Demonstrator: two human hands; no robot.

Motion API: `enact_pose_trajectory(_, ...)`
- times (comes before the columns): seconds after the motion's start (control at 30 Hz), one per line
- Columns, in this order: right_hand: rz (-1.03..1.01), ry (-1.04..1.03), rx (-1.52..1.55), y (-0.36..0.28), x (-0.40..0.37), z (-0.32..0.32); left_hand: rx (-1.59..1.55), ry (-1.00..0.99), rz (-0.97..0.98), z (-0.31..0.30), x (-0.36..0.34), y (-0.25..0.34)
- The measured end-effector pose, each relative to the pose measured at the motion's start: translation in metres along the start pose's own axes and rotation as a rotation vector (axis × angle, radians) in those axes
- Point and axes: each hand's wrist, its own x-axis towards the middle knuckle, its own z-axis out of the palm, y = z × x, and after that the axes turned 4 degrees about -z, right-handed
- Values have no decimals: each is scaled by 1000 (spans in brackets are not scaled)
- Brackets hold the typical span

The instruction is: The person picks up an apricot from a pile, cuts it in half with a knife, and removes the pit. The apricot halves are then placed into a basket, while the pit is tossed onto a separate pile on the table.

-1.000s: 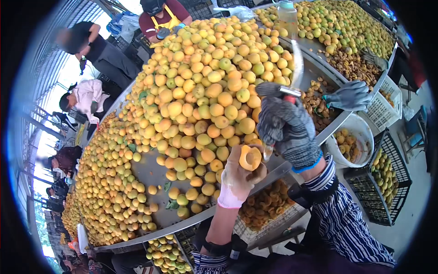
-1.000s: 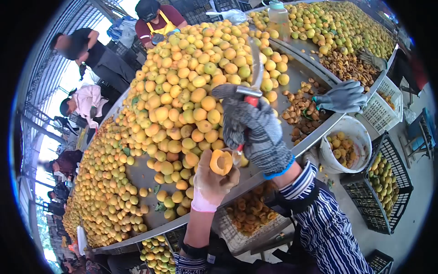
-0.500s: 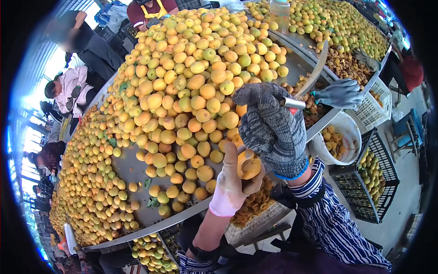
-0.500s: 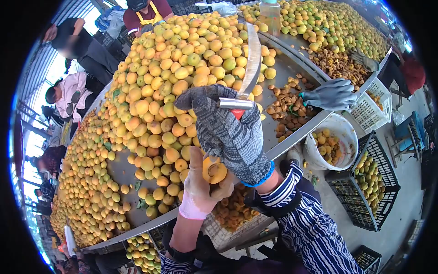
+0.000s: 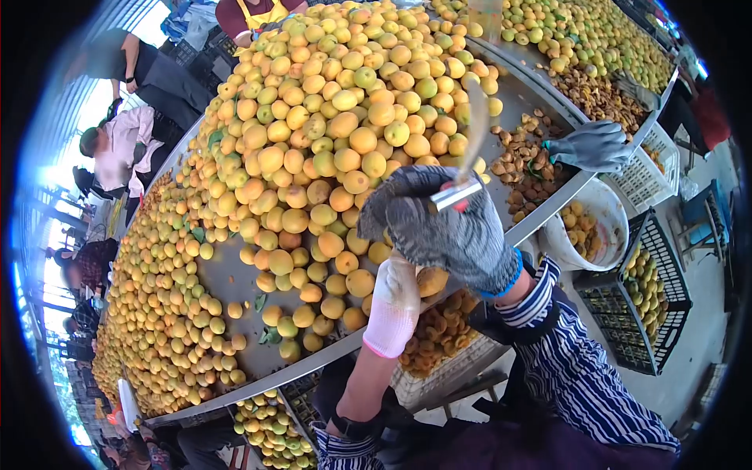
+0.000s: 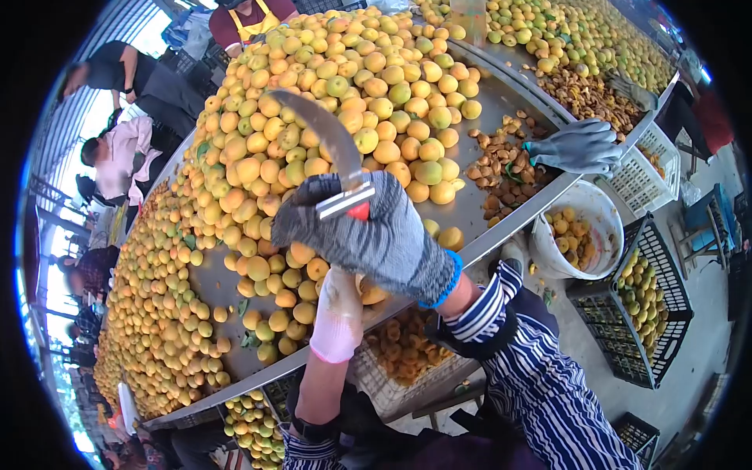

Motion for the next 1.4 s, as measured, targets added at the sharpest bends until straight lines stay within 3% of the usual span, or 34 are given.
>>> enact_pose_trajectory(0.03, -114, 80, -152, 14, 3, -7, 86, -35, -28, -5, 3, -6)
enact_pose_trajectory(0.07, -483, -4, -864, 38, 6, -39, 171, -72, -58, -10, 7, -13)
enact_pose_trajectory(0.1, -479, 9, -863, 35, 9, -43, 177, -75, -70, -16, 12, -24)
enact_pose_trajectory(0.2, 123, 36, 227, 19, 18, -47, 572, 168, 685, -24, 35, -56)
enact_pose_trajectory(0.23, 316, 43, 596, 17, 16, -47, 328, 284, 547, -8, 29, -46)
enact_pose_trajectory(0.27, 306, 52, 598, 17, 15, -45, 334, 273, 542, -5, 30, -42)
enact_pose_trajectory(0.33, 233, 279, 522, 18, 16, -40, 495, 260, 403, -3, 32, -33)
enact_pose_trajectory(0.37, 204, 262, 537, 16, 15, -44, 691, 151, 604, -5, 33, -24)
enact_pose_trajectory(0.4, 199, 260, 536, 15, 14, -49, 693, 148, 608, 1, 30, -21)
enact_pose_trajectory(0.47, 143, 235, 692, 11, 14, -60, 137, 265, 150, 14, 20, -10)
enact_pose_trajectory(0.5, 144, 269, 692, 6, 11, -61, 122, 143, 284, 7, 25, -10)
enact_pose_trajectory(0.53, 117, 195, 553, 0, 5, -64, 125, 150, 299, 1, 28, -10)
enact_pose_trajectory(0.6, -305, -5, -1348, -17, -4, -56, 290, 201, 586, -6, 31, -11)
enact_pose_trajectory(0.63, 159, 75, -1370, -13, 2, -55, 209, 225, 476, -5, 30, -9)
enact_pose_trajectory(0.67, 126, 249, -698, -1, -8, -47, 210, 230, 482, -4, 30, -8)
enact_pose_trajectory(0.73, 178, 139, -744, 19, -17, -53, 454, 337, 643, -2, 30, -8)
enact_pose_trajectory(0.8, 249, 127, -808, 23, -22, -57, 490, 318, 659, -1, 28, -9)
enact_pose_trajectory(1.03, 257, 65, -856, 18, -26, -71, 265, 328, 424, 9, 37, -20)
enact_pose_trajectory(1.1, 271, 19, -878, 17, -28, -71, 506, 327, 781, -2, 51, -34)
enact_pose_trajectory(1.13, 271, 26, -876, 18, -30, -72, 510, 322, 778, 1, 48, -32)
enact_pose_trajectory(1.2, 259, 56, -724, 22, -32, -74, 320, 286, 552, 4, 38, -22)
enact_pose_trajectory(1.23, 296, 95, -639, 21, -31, -76, 255, 169, 429, -3, 35, -18)
enact_pose_trajectory(1.27, 295, 95, -639, 13, -34, -78, 256, 169, 430, -4, 31, -11)
enact_pose_trajectory(1.33, 552, 81, -163, -15, -37, -75, 407, 54, 503, -3, 21, 5)
enact_pose_trajectory(1.37, 561, 17, -191, -11, -37, -77, 901, 167, 916, -7, 29, 12)
enact_pose_trajectory(1.4, 579, -71, -276, -23, -43, -79, 734, -29, 419, -18, 11, 21)
